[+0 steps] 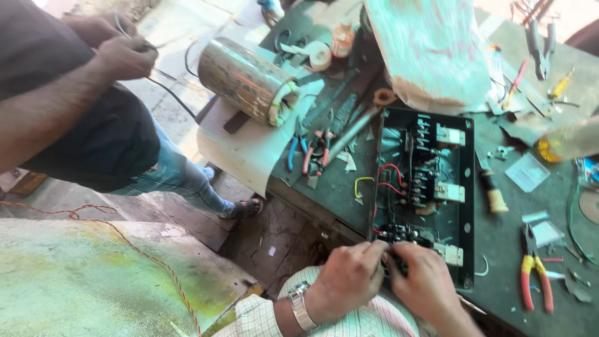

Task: The person uses pliers to strip insulation from red and blue wires and a screwdriver to connect them to terminals inside an open electrical control box. The person repeatedly strips wire ends and secures them to the device's terminal block.

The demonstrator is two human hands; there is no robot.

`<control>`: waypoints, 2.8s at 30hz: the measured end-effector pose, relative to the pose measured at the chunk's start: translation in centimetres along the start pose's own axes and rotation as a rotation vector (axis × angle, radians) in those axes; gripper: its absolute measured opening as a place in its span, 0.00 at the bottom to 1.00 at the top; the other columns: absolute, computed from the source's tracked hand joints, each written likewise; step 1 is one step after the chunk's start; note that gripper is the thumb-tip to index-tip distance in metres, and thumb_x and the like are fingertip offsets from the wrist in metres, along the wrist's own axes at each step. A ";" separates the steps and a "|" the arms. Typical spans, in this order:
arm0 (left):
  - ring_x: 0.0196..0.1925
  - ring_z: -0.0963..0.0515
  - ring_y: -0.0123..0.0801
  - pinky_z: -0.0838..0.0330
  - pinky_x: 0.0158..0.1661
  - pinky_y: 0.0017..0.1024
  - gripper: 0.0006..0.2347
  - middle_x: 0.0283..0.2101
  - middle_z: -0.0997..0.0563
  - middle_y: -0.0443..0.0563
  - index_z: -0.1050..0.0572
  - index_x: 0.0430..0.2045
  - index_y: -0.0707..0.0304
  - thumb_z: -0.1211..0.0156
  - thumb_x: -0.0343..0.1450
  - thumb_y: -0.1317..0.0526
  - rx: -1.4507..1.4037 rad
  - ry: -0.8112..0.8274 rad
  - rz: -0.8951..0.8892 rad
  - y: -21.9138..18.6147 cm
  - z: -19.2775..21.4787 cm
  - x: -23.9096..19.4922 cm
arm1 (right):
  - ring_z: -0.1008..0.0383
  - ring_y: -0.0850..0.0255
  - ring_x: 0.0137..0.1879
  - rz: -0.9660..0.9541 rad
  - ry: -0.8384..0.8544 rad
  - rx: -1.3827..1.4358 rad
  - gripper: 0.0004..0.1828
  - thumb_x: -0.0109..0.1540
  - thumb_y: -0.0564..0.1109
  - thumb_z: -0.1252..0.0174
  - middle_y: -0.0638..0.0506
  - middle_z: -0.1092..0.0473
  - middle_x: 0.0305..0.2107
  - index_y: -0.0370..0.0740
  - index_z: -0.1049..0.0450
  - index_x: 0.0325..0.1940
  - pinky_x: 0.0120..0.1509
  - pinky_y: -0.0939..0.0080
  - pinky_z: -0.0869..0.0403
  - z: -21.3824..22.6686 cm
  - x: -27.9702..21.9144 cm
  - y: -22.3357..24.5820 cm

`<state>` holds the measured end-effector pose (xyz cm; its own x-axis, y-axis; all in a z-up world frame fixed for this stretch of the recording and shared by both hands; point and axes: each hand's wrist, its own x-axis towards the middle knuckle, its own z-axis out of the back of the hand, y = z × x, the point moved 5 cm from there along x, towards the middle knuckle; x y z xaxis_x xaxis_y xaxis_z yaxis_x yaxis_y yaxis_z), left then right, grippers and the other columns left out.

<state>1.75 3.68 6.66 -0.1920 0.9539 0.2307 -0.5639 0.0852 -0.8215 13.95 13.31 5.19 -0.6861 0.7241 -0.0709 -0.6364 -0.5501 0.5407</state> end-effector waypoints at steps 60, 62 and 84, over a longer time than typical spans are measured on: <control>0.19 0.44 0.16 0.50 0.21 0.21 0.15 0.20 0.40 0.36 0.33 0.21 0.60 0.52 0.80 0.56 -1.109 0.429 0.613 8.0 -5.0 -0.7 | 0.27 0.64 0.29 0.662 0.476 -0.705 0.17 0.53 0.41 0.40 0.54 0.31 0.31 0.38 0.24 0.46 0.24 0.64 0.29 1.6 -2.7 5.4; 0.18 0.46 0.16 0.52 0.20 0.21 0.15 0.20 0.41 0.37 0.35 0.22 0.60 0.53 0.80 0.56 -1.297 0.406 0.661 7.9 -4.4 -0.8 | 0.24 0.61 0.32 0.345 0.500 -0.663 0.18 0.59 0.51 0.39 0.53 0.27 0.36 0.44 0.24 0.52 0.27 0.60 0.27 3.2 -1.0 4.2; 0.47 0.16 0.23 0.20 0.48 0.22 0.10 0.46 0.17 0.50 0.23 0.53 0.69 0.43 0.78 0.74 -0.740 -0.077 0.033 6.1 -1.1 -2.4 | 0.20 0.58 0.33 0.224 0.226 0.017 0.10 0.63 0.49 0.32 0.46 0.23 0.28 0.41 0.17 0.43 0.37 0.61 0.26 4.9 6.3 -1.0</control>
<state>-0.33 2.23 0.51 -0.2706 0.9387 0.2134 0.1264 0.2544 -0.9588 11.97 20.45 8.32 -0.8706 0.4739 -0.1323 -0.4563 -0.6769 0.5776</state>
